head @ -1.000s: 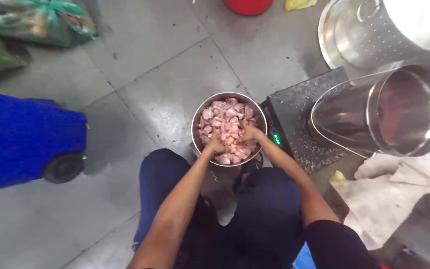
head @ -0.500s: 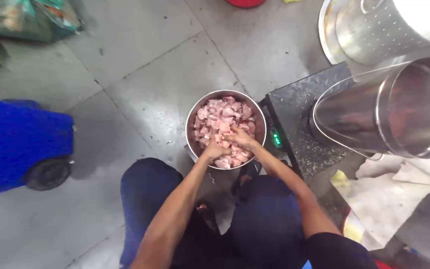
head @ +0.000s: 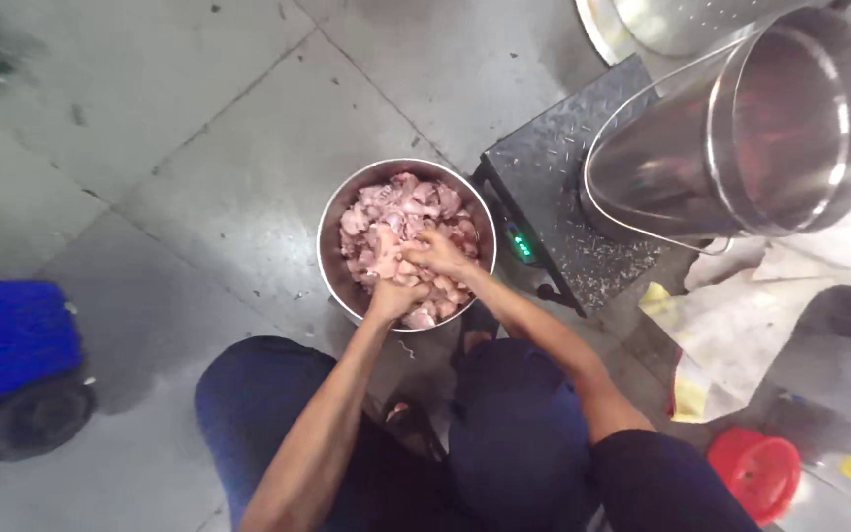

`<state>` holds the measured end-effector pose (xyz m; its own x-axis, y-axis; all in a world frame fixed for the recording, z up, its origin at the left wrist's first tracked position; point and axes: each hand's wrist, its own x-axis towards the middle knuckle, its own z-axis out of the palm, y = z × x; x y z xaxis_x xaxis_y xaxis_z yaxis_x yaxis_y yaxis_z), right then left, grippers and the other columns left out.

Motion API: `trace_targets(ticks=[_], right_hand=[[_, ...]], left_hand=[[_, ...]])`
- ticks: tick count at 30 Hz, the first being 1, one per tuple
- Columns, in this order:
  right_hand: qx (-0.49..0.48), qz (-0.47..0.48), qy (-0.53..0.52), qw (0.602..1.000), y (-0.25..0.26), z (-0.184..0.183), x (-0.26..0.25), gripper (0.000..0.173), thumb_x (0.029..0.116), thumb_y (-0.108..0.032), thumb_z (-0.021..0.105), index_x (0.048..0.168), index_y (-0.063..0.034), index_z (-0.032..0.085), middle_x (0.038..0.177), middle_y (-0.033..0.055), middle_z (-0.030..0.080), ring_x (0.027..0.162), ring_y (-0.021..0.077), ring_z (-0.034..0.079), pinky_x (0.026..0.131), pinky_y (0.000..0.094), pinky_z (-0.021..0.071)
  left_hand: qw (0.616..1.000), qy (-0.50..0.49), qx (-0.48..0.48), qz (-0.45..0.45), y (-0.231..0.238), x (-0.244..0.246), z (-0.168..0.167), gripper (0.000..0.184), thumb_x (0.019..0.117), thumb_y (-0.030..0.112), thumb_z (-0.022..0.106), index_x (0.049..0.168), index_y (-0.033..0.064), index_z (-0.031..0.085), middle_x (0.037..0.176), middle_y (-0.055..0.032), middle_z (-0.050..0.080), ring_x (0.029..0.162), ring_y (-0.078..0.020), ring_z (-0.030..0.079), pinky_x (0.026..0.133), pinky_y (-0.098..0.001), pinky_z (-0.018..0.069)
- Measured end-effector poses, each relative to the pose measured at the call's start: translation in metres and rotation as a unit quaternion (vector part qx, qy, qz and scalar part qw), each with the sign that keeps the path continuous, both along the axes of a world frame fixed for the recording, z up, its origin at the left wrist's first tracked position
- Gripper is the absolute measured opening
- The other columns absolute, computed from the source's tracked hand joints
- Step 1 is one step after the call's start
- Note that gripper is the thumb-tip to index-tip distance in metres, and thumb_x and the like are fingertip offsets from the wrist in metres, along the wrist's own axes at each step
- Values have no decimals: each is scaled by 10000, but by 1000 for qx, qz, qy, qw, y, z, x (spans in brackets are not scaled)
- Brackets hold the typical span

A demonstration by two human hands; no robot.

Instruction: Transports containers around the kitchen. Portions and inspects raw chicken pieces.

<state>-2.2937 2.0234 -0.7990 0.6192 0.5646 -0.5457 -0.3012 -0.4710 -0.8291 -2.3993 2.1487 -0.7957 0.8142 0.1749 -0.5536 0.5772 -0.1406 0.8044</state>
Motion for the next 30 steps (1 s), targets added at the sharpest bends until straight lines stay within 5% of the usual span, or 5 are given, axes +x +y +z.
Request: trace_targets(ticks=[5,9,15,21,30], right_hand=[[62,-20,-121,991,6,23,2,444,810,-246,846,1128,26,697,1276,222,622,1154,290,611,974,466,526],[66,-16,-123,990,9,45,11,416,854,-219,816,1161,33,687,1313,214,616,1166,250,618,990,419,531],[48,-58,-59,995,5,16,8,274,925,-162,726,1103,39,676,1045,161,660,905,176,639,820,360,558],[54,-45,-126,990,-3,82,10,318,853,-216,789,1042,26,708,1174,191,645,1057,224,633,915,393,547],[76,-84,-72,991,-12,80,-7,372,943,-171,716,1213,74,640,1124,192,670,953,172,654,869,341,556]], left_hand=[[990,-138,14,2,12,3,19,600,641,124,894,1159,-10,623,1014,-12,714,941,-22,682,886,-249,587],[988,-156,20,5,14,12,33,548,649,92,870,1137,15,634,972,1,710,892,-17,681,831,-249,595],[996,-89,-2,15,6,16,19,643,640,75,864,1213,-36,594,1049,-64,701,961,-69,676,891,-282,578],[990,-139,19,15,-1,12,69,613,639,120,863,1179,-30,612,1016,-23,703,937,-21,668,867,-239,574],[995,-75,67,-6,-8,5,73,644,683,94,884,1249,-41,608,1105,-127,698,1009,-146,668,933,-381,555]])
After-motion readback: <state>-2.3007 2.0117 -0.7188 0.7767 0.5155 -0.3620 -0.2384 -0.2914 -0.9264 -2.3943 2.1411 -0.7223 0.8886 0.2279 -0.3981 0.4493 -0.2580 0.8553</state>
